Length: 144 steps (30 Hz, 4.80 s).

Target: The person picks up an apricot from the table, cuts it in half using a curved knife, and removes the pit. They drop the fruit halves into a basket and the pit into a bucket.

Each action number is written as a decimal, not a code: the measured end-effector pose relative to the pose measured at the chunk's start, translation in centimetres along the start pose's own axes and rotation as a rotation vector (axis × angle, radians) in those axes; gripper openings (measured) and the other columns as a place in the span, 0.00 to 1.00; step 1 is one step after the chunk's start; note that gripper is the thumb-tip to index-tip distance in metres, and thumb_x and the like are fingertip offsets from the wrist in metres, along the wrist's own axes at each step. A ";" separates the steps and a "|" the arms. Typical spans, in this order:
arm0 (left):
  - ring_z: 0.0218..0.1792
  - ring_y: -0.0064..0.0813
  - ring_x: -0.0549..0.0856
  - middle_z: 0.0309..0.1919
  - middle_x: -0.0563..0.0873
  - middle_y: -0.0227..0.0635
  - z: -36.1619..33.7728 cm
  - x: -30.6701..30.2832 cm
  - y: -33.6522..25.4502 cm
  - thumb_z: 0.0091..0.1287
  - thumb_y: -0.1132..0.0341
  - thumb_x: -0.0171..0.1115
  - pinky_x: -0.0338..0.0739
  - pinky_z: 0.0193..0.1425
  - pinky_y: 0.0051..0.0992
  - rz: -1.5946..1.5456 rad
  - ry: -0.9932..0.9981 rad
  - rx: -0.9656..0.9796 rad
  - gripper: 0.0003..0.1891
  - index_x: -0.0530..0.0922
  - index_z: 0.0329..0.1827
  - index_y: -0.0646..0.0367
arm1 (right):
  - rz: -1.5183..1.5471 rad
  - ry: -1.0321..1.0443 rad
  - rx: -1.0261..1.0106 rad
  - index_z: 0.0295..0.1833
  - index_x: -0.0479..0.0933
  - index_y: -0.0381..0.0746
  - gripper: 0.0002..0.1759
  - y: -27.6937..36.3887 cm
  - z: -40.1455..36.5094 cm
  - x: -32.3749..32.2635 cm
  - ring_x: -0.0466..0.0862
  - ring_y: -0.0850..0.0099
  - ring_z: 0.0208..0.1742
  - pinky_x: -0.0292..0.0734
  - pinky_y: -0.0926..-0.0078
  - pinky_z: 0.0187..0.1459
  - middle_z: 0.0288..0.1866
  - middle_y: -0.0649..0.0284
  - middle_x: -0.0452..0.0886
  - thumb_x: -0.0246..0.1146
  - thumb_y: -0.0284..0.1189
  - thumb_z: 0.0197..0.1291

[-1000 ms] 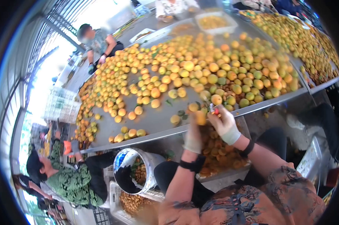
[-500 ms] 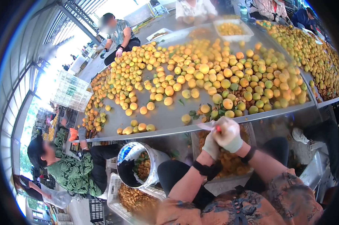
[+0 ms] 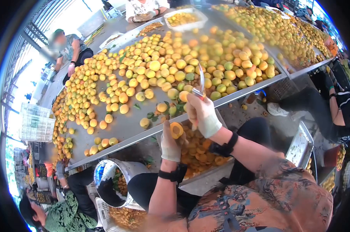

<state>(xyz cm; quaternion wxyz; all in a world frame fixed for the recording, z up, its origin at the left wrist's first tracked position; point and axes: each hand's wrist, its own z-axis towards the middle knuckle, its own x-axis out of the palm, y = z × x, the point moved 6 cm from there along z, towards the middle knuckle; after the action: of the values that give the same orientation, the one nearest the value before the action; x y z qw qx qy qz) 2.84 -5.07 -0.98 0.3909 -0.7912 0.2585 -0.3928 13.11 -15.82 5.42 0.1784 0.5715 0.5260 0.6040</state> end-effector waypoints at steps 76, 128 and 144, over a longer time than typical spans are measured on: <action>0.62 0.55 0.77 0.60 0.79 0.54 32.6 5.1 -16.0 0.58 0.56 0.65 0.72 0.67 0.43 1.841 -0.211 0.411 0.39 0.64 0.75 0.53 | 0.064 0.030 0.408 0.43 0.72 0.44 0.13 -1.3 10.1 -3.8 0.68 0.79 0.17 0.60 0.80 0.17 0.24 0.70 0.72 0.57 0.43 0.72; 0.40 0.23 0.82 0.44 0.83 0.34 6.0 -0.8 -8.8 0.74 0.42 0.57 0.77 0.45 0.24 0.482 0.121 0.522 0.30 0.75 0.60 0.64 | -1.022 0.238 -0.401 0.46 0.71 0.36 0.14 -4.0 5.7 1.2 0.83 0.43 0.38 0.76 0.53 0.37 0.32 0.45 0.82 0.55 0.37 0.74; 0.44 0.26 0.82 0.47 0.83 0.36 6.8 -2.0 -9.0 0.72 0.38 0.56 0.77 0.47 0.24 0.330 0.338 0.374 0.35 0.74 0.62 0.66 | -0.810 0.384 -0.280 0.43 0.73 0.37 0.15 -5.7 3.7 2.0 0.83 0.54 0.35 0.77 0.64 0.38 0.32 0.52 0.81 0.55 0.39 0.74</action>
<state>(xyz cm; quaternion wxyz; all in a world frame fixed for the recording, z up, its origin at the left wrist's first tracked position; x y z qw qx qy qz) 8.22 4.16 2.95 0.5397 -0.5762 0.3684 -0.4908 13.53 -10.39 0.87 0.3745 0.1685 0.6435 0.6460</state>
